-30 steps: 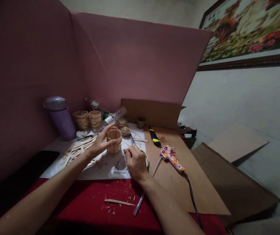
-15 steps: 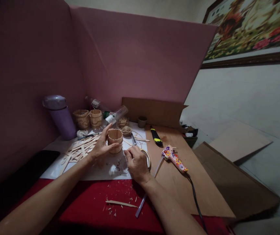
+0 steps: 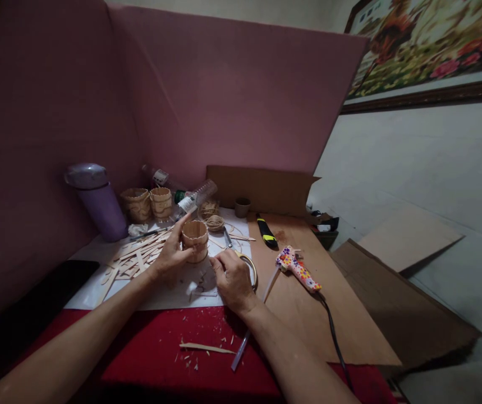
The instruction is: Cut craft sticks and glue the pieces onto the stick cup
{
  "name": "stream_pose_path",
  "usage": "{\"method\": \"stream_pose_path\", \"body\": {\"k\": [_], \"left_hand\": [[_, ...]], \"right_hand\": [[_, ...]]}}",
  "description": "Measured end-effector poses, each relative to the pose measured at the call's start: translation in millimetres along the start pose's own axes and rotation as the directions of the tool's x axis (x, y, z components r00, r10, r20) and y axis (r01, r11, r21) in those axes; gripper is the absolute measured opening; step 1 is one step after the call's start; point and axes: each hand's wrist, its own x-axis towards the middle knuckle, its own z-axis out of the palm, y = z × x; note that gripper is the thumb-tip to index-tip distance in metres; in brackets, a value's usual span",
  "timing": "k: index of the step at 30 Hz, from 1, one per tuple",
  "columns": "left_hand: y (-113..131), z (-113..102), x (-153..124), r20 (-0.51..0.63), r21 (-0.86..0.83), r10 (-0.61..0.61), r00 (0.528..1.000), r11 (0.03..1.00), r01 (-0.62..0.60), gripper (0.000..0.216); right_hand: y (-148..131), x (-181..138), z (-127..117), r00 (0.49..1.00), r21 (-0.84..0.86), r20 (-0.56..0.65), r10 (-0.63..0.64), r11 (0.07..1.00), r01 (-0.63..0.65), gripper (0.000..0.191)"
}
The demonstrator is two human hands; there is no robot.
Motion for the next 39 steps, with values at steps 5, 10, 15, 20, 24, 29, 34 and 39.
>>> {"method": "stream_pose_path", "body": {"k": [5,10,15,20,24,29,34,39], "left_hand": [[1,0,0,-0.011,0.020,0.016,1.000,1.000,-0.016,0.086],[3,1,0,-0.019,0.029,0.015,1.000,0.999,-0.014,0.085],[2,0,-1,-0.021,0.021,0.009,1.000,1.000,-0.008,0.089],[-1,-1,-1,-0.030,-0.027,-0.037,0.999,0.999,0.036,0.090],[-2,0,0,-0.034,-0.118,-0.095,0.995,0.989,0.090,0.090],[3,-1,1,-0.083,-0.247,-0.199,0.977,0.954,0.173,0.092],[7,-5,3,-0.169,-0.384,-0.305,0.937,0.896,0.222,0.081],[14,-7,5,-0.186,-0.528,-0.446,0.876,0.797,0.293,0.071]], "right_hand": [[0,0,1,1.000,-0.002,0.010,0.001,1.000,-0.001,0.025],[1,-1,1,1.000,0.009,0.014,0.007,1.000,-0.007,0.026],[0,0,0,1.000,0.005,0.013,0.010,1.000,-0.010,0.024],[-1,0,0,1.000,0.009,0.008,-0.003,1.000,0.003,0.024],[-1,0,1,1.000,0.006,-0.001,-0.006,1.000,0.006,0.023],[-1,0,1,1.000,0.010,0.001,-0.009,1.000,0.009,0.023],[-2,0,0,1.000,0.021,-0.007,-0.013,1.000,0.013,0.024],[-3,0,-1,1.000,0.033,-0.020,-0.001,0.999,0.001,0.023]]}}
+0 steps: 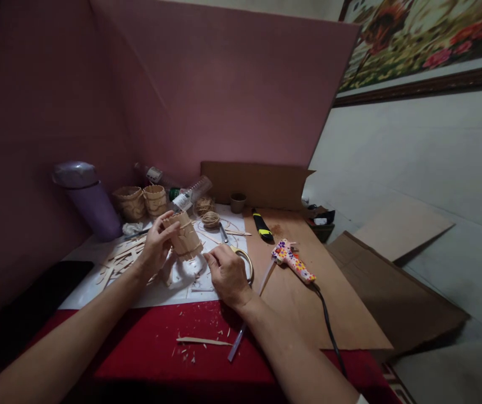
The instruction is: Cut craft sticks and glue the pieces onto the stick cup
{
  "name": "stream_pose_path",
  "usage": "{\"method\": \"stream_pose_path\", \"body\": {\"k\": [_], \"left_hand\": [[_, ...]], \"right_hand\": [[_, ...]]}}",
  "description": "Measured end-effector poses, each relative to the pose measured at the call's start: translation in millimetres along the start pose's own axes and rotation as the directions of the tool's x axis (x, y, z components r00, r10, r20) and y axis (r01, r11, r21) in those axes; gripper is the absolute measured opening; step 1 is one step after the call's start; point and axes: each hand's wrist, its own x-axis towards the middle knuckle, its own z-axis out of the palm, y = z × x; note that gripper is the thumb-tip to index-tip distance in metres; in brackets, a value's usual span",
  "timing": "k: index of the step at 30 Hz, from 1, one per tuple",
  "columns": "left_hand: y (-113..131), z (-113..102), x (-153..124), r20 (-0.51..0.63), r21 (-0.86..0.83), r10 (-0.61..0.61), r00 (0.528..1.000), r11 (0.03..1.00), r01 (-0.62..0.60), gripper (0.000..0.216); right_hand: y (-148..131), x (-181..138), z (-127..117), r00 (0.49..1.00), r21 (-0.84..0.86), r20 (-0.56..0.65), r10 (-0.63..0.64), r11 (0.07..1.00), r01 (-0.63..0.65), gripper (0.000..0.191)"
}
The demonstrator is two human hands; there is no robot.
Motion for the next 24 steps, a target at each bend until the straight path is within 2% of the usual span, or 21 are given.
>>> {"method": "stream_pose_path", "body": {"k": [7,17,18,20,22,24], "left_hand": [[-0.7,2.5,-0.5,0.035,-0.142,-0.039,0.999,0.989,0.043,0.047],[3.1,4.7,-5.7,0.049,-0.172,-0.068,0.996,0.982,0.076,0.046],[3.9,4.5,-6.3,0.068,-0.182,-0.074,0.995,0.980,0.085,0.046],[4.2,3.7,-7.1,0.132,-0.207,-0.091,0.987,0.971,0.117,0.045],[2.9,2.3,-7.5,0.216,-0.238,-0.108,0.970,0.958,0.160,0.045],[1.0,1.1,-8.1,0.294,-0.266,-0.125,0.948,0.942,0.206,0.047]], "right_hand": [[-1.3,1.9,-0.3,1.000,-0.003,-0.029,0.010,1.000,-0.010,0.020],[-2.9,1.3,-2.1,0.999,0.053,-0.021,0.035,0.998,-0.034,0.011],[-3.1,1.1,-2.0,0.999,0.065,-0.014,0.041,0.997,-0.040,0.015],[-3.1,0.5,-1.3,0.999,0.087,0.012,0.048,0.995,-0.049,0.038],[-2.2,-0.6,0.0,0.997,0.097,0.053,0.057,0.993,-0.062,0.060],[-1.2,-2.0,1.2,0.993,0.099,0.095,0.073,0.992,-0.082,0.074]]}}
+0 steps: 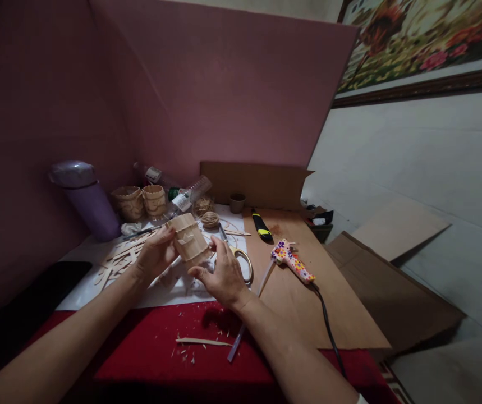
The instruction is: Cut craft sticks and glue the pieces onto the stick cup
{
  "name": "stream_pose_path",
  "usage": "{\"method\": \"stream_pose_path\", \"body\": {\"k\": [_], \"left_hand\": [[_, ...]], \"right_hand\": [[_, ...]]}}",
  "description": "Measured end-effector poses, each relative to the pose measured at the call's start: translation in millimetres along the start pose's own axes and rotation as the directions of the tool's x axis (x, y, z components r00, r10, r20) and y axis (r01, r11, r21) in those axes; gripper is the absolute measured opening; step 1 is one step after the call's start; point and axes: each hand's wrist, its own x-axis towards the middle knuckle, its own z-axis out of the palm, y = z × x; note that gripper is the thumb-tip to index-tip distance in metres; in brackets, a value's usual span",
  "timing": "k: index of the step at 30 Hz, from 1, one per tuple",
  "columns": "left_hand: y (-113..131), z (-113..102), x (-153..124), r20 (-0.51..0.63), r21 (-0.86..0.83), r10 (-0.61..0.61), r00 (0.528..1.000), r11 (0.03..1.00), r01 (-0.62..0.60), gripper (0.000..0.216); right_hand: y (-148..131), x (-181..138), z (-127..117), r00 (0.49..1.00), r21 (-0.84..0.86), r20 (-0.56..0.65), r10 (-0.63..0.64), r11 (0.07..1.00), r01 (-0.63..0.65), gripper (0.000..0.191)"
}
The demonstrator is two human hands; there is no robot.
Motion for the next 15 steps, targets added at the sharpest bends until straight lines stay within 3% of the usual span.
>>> {"method": "stream_pose_path", "body": {"k": [5,9,15], "left_hand": [[0,2,-4,0.122,-0.097,-0.087,0.989,0.990,0.099,0.058],[5,9,-8,0.116,-0.093,-0.091,0.989,0.990,0.102,0.061],[6,10,-6,0.020,0.049,0.019,1.000,0.999,-0.020,0.060]], "right_hand": [[1,-3,2,0.998,0.020,0.046,0.031,0.999,-0.032,0.078],[2,-2,3,0.998,0.009,-0.041,0.040,0.999,-0.039,0.087],[1,1,3,0.955,-0.262,-0.232,-0.186,0.957,0.122,0.097]]}}
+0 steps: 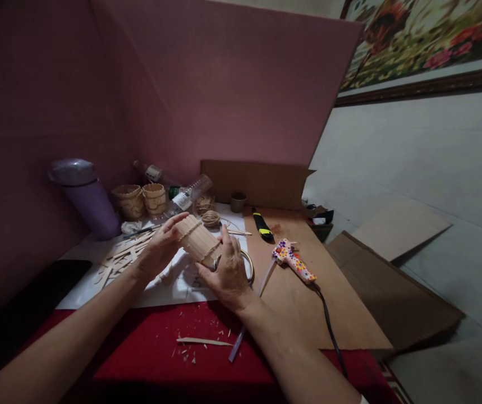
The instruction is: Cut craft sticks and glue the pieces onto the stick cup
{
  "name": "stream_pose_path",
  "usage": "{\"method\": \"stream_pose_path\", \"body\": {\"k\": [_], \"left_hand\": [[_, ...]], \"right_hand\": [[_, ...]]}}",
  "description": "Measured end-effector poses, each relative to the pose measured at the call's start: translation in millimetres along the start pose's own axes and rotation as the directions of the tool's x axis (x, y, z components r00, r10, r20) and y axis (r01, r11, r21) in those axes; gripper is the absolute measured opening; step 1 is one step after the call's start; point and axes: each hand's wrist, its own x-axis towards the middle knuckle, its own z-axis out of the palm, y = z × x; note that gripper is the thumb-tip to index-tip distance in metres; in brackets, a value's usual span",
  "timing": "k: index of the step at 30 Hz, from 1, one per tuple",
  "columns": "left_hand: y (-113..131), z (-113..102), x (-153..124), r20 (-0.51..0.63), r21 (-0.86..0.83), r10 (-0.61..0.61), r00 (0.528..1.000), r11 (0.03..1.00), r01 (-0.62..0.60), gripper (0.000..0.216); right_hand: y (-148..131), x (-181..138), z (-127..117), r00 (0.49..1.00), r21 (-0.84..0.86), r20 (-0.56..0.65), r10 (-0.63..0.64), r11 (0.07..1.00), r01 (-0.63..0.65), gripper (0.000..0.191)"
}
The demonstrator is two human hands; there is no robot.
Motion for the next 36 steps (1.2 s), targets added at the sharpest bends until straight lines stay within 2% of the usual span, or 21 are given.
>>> {"method": "stream_pose_path", "body": {"k": [4,8,11,14,17,19,22,25,29,32,36], "left_hand": [[-4,-1,3,-0.011,0.053,-0.003,1.000,0.999,0.004,0.058],[-1,-2,4,-0.007,0.023,-0.022,1.000,0.999,0.023,0.054],[5,-4,3,-0.009,-0.029,-0.030,1.000,0.999,0.030,0.056],[12,-6,2,0.030,-0.039,-0.050,0.998,0.998,0.051,0.059],[14,-7,2,0.067,-0.024,-0.058,0.996,0.998,0.059,0.059],[13,-7,3,0.092,-0.019,-0.045,0.995,0.999,0.047,0.060],[10,-8,4,0.101,-0.022,-0.031,0.994,0.999,0.033,0.059],[9,-8,5,0.098,-0.020,-0.053,0.994,0.998,0.055,0.056],[11,-6,3,0.089,-0.007,-0.078,0.993,0.997,0.079,0.052],[13,-4,1,0.075,0.008,-0.071,0.995,0.997,0.071,0.056],[14,-9,5,0.057,0.071,0.028,0.998,0.997,-0.032,0.060]], "right_hand": [[-2,1,-3,0.987,-0.161,-0.054,-0.153,0.976,0.143,0.094],[-4,1,-5,0.969,-0.218,-0.035,-0.245,0.948,0.231,0.087],[-4,0,-6,0.976,-0.190,-0.071,-0.204,0.964,0.187,0.092],[-2,-1,-5,0.996,-0.109,-0.065,-0.067,0.992,0.060,0.104],[-1,-2,-3,0.998,0.014,0.026,0.059,0.998,-0.059,0.096],[-1,-2,-2,0.995,0.065,0.040,0.090,0.994,-0.092,0.093],[-1,-1,-2,0.999,0.064,-0.031,0.043,0.997,-0.041,0.096],[0,0,-3,0.991,-0.003,-0.102,-0.083,0.997,0.083,0.095],[0,1,-4,0.973,-0.114,-0.099,-0.210,0.973,0.199,0.087],[-1,1,-4,0.968,-0.150,-0.092,-0.232,0.965,0.217,0.085],[0,0,-3,0.985,-0.144,-0.085,-0.150,0.980,0.137,0.096]]}}
